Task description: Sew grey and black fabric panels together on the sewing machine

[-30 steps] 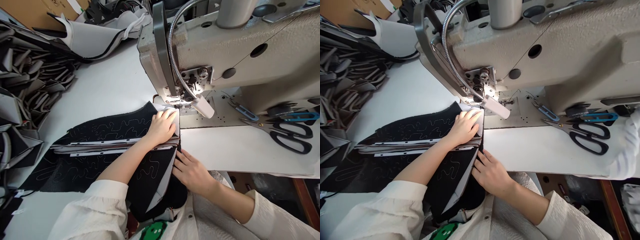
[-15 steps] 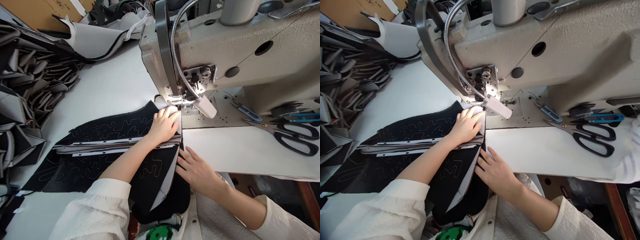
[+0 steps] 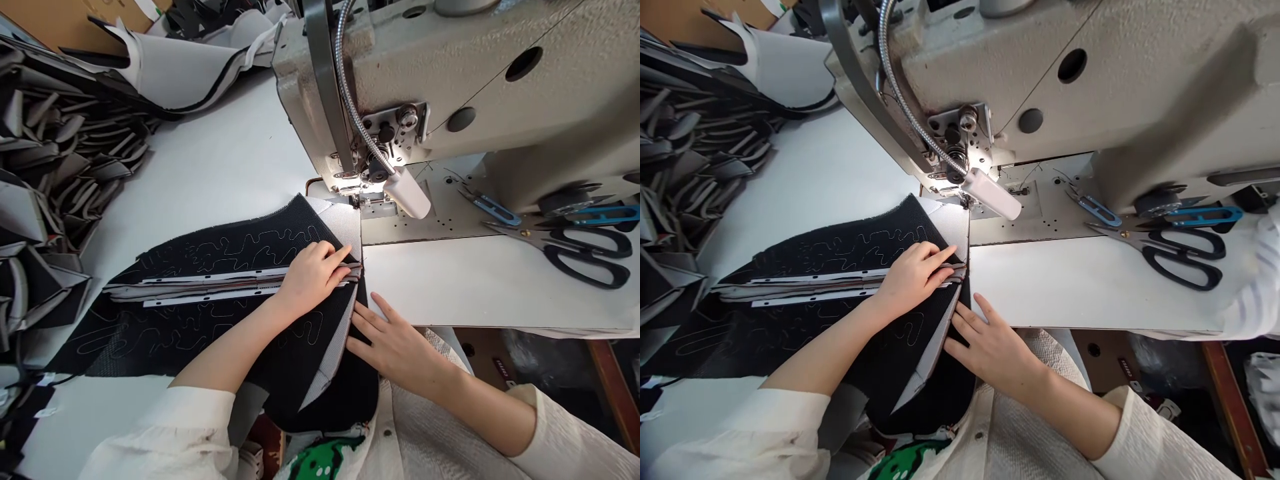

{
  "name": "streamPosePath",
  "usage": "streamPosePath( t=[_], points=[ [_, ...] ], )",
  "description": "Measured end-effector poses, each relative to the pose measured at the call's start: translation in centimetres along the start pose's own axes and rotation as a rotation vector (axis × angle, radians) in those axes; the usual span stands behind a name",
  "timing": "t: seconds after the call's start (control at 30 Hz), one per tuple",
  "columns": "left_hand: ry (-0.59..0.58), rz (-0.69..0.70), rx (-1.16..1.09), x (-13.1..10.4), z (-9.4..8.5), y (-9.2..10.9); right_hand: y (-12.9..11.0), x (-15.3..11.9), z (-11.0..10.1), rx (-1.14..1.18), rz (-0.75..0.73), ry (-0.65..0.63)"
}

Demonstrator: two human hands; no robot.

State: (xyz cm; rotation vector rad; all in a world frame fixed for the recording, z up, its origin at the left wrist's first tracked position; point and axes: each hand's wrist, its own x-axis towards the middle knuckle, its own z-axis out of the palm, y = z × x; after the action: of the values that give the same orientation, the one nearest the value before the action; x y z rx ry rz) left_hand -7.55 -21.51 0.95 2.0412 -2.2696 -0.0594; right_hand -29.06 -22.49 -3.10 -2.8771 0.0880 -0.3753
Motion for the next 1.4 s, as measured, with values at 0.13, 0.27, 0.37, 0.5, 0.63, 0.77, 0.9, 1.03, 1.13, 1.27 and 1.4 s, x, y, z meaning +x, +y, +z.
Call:
streamPosePath(
  t=[0.13, 0.27, 0.37, 0.5, 0.63, 0.77, 0.9, 1.03, 1.13, 1.27, 1.4],
  points=[
    [0.052, 0.03, -0.11, 0.0, 0.2, -0.4, 0.0, -0.1, 0.1, 0.009, 0.002, -0.004],
    [0.073, 0.017, -0.052, 0.8, 0.3, -0.6, 0.6, 0.0, 0.2, -0.008, -0.005, 0.032],
    [0.036, -0.006, 0.014, 1.8, 0.3, -0.8, 1.4, 0.4, 0.2, -0.03, -0.019, 0.046],
    [-0.046, -0.027, 0.02, 3.6, -0.1, -1.2, 2.9, 1.1, -0.2, -0.002, -0.046, 0.02],
    [-0.142, -0.071, -0.028, 5.6, -0.7, -1.8, 4.5, 2.3, -0.5, 0.021, -0.071, -0.003],
    [-0.207, -0.088, -0.016, 7.5, -0.9, -2.6, 6.0, 3.6, -0.5, -0.003, -0.079, 0.011],
    [-0.203, -0.065, 0.005, 8.9, -0.7, -3.4, 7.2, 4.9, -0.6, -0.054, -0.098, 0.023],
    [-0.173, -0.065, 0.049, 9.3, -0.4, -3.6, 7.8, 5.8, -0.4, -0.092, -0.093, 0.039],
    [-0.141, -0.061, 0.068, 8.9, -0.2, -3.4, 7.8, 5.9, -0.2, -0.086, -0.073, 0.067],
    [-0.052, -0.119, 0.074, 8.3, 0.8, -3.2, 7.8, 5.8, 0.1, -0.06, -0.049, 0.1],
    [0.011, -0.163, 0.04, 8.0, 1.6, -3.3, 8.0, 5.7, 0.2, -0.025, -0.037, 0.112]
  ],
)
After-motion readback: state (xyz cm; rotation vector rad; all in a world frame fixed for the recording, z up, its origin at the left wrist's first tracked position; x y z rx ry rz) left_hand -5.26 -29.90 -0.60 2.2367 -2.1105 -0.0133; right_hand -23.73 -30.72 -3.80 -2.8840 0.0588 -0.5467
